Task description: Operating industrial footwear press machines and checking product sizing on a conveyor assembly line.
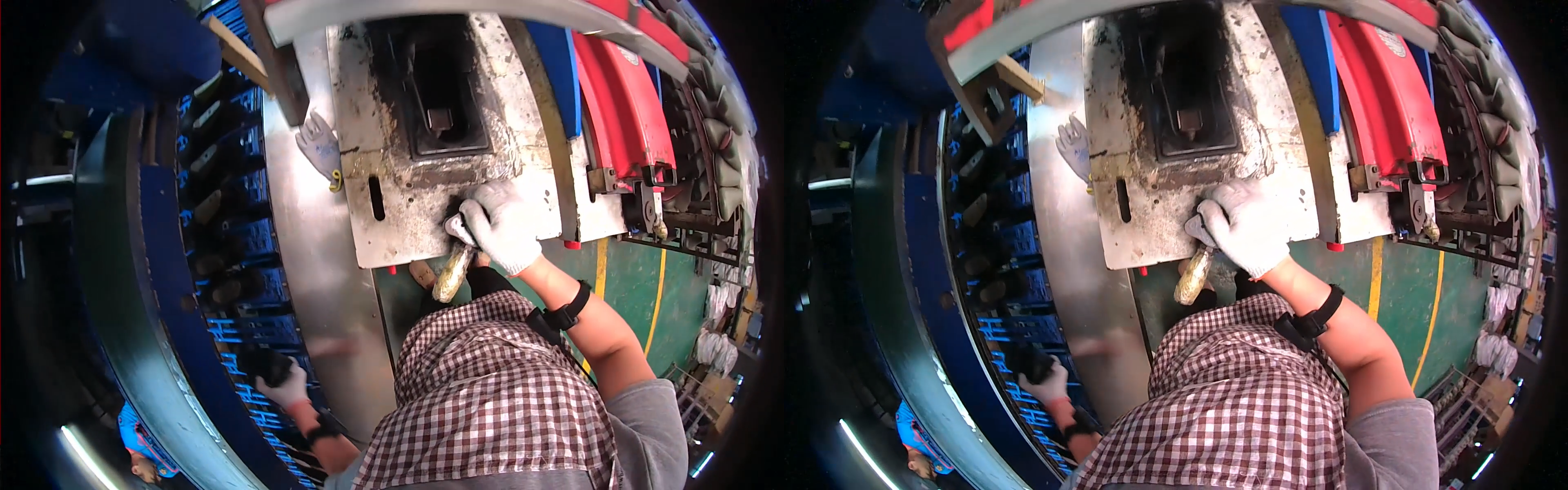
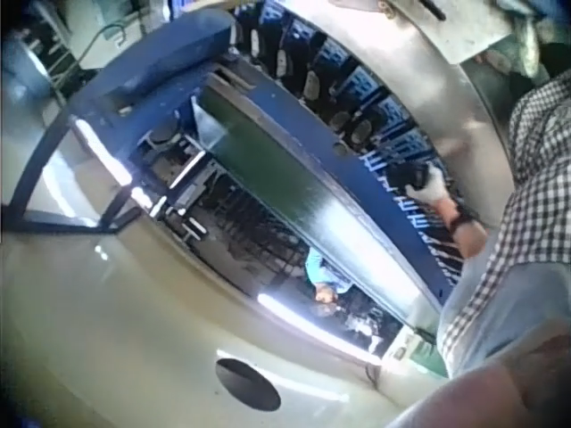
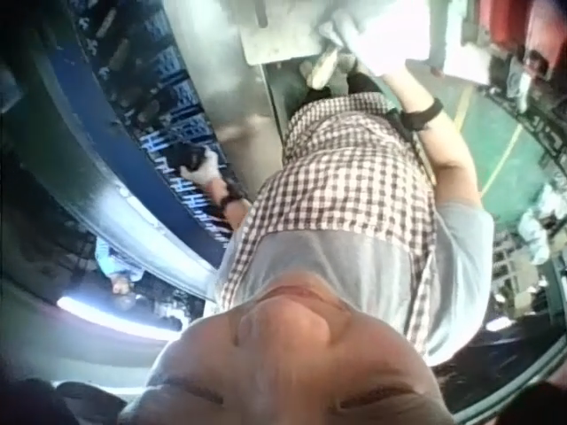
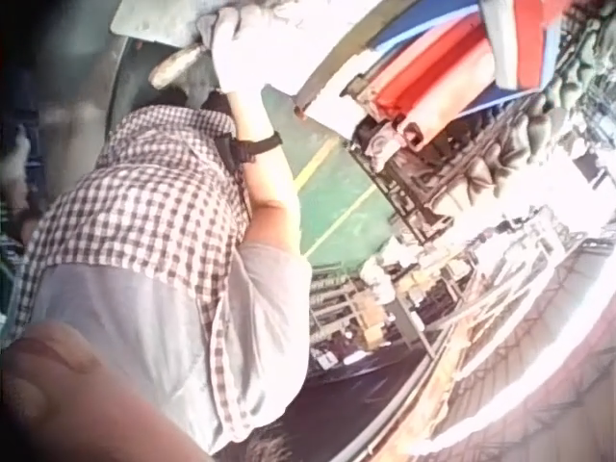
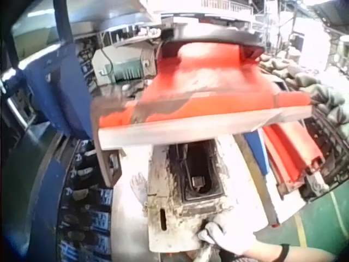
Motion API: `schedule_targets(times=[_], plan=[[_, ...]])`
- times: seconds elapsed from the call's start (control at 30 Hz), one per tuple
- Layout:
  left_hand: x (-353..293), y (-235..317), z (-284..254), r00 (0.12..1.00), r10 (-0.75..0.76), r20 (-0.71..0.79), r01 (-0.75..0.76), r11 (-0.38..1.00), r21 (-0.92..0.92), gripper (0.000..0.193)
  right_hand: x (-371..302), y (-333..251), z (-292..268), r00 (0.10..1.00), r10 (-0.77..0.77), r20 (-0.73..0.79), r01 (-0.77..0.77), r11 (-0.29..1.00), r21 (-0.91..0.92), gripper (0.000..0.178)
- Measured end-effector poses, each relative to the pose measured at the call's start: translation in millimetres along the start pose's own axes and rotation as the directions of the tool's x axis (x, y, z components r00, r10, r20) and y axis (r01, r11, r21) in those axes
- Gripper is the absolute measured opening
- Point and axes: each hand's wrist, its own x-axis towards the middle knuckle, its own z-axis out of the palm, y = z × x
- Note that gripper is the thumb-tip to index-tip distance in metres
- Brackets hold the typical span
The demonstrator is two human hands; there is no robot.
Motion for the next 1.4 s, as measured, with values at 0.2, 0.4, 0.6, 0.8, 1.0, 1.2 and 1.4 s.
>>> schedule_targets(times=[0.2,0.4,0.6,0.8,1.0,1.2,1.4], plan=[[-140,-127,65,0.861,-0.311,0.403,0.142,0.906,0.398,0.081,2,-9,-9,0.950,-0.245,-0.192,0.265,0.961,0.083,0.024],[-145,-214,149,0.521,-0.635,0.570,0.247,0.752,0.612,0.086,23,-67,-37,0.702,-0.166,0.692,-0.473,0.617,0.628,0.094],[-216,-273,285,0.421,-0.258,0.870,-0.899,0.012,0.438,0.062,66,-12,-34,0.959,0.189,0.213,-0.261,0.288,0.921,0.084],[-291,-244,353,-0.232,0.096,0.968,-0.972,-0.042,-0.229,0.062,147,29,-3,0.877,0.479,0.027,-0.454,0.810,0.371,0.095],[-334,-249,451,-0.566,0.008,0.824,-0.813,-0.169,-0.557,0.064,157,16,24,0.910,0.414,0.031,-0.410,0.908,-0.088,0.094],[-376,-296,538,-0.694,-0.378,0.613,-0.575,-0.223,-0.787,0.044,155,28,31,0.904,0.424,0.049,-0.419,0.904,-0.085,0.095],[-386,-308,554,-0.402,-0.642,0.653,-0.678,-0.271,-0.683,0.043,67,58,-16,0.930,0.339,-0.146,-0.258,0.881,0.397,0.053]])
